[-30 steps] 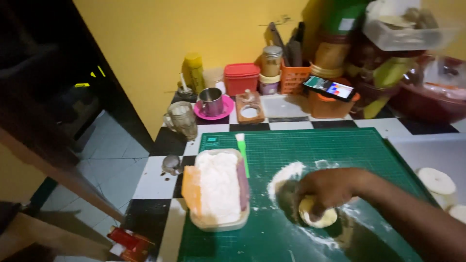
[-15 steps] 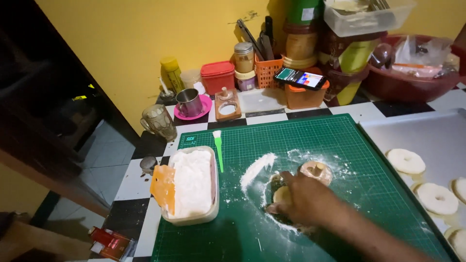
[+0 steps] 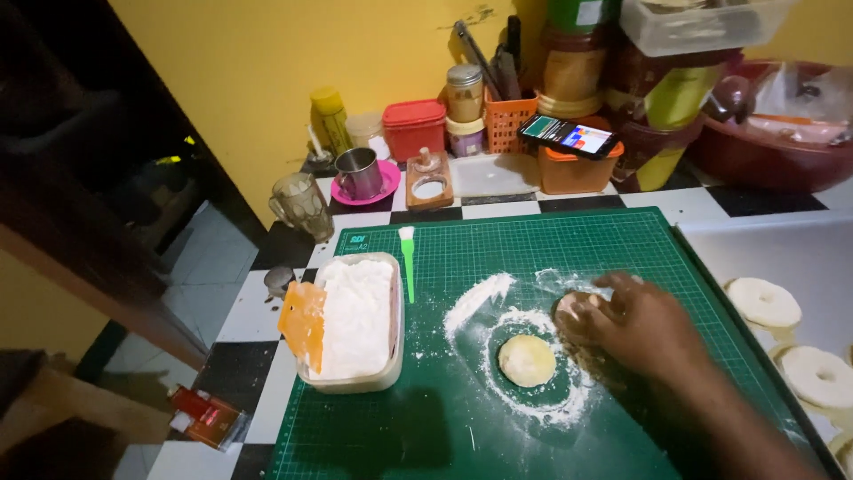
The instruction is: Shaping dough balls into donut shapes using a circular mold and placing them on a baking tray.
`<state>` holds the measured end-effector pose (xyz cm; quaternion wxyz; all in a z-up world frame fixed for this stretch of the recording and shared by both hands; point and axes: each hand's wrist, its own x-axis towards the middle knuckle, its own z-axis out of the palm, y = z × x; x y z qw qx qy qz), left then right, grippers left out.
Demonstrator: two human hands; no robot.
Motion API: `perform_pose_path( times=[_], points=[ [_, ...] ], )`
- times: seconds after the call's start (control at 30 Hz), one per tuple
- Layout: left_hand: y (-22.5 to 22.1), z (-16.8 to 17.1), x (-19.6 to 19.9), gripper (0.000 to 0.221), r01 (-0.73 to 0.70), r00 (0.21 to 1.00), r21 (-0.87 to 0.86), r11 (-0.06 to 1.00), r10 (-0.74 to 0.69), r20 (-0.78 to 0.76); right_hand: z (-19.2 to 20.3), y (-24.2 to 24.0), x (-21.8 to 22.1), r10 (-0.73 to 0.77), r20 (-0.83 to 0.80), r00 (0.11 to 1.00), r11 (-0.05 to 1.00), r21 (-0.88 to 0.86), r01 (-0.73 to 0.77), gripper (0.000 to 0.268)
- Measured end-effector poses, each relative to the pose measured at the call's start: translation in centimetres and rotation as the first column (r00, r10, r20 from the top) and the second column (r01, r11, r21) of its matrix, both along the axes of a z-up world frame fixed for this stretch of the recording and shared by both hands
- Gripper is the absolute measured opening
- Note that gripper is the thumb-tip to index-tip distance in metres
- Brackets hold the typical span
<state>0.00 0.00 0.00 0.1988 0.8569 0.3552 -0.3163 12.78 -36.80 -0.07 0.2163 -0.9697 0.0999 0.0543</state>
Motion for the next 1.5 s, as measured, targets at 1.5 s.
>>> perform_pose_path(
  times=[1.5],
  points=[
    [-12.3,-3.9,10.3,0.017,0.611,-0.258,0.118,0.783,0.056,0.965,-6.7,3.2,-1.7,0.442,0.242,0.864,0.89,0.002,-0.456,0.038]
  ],
)
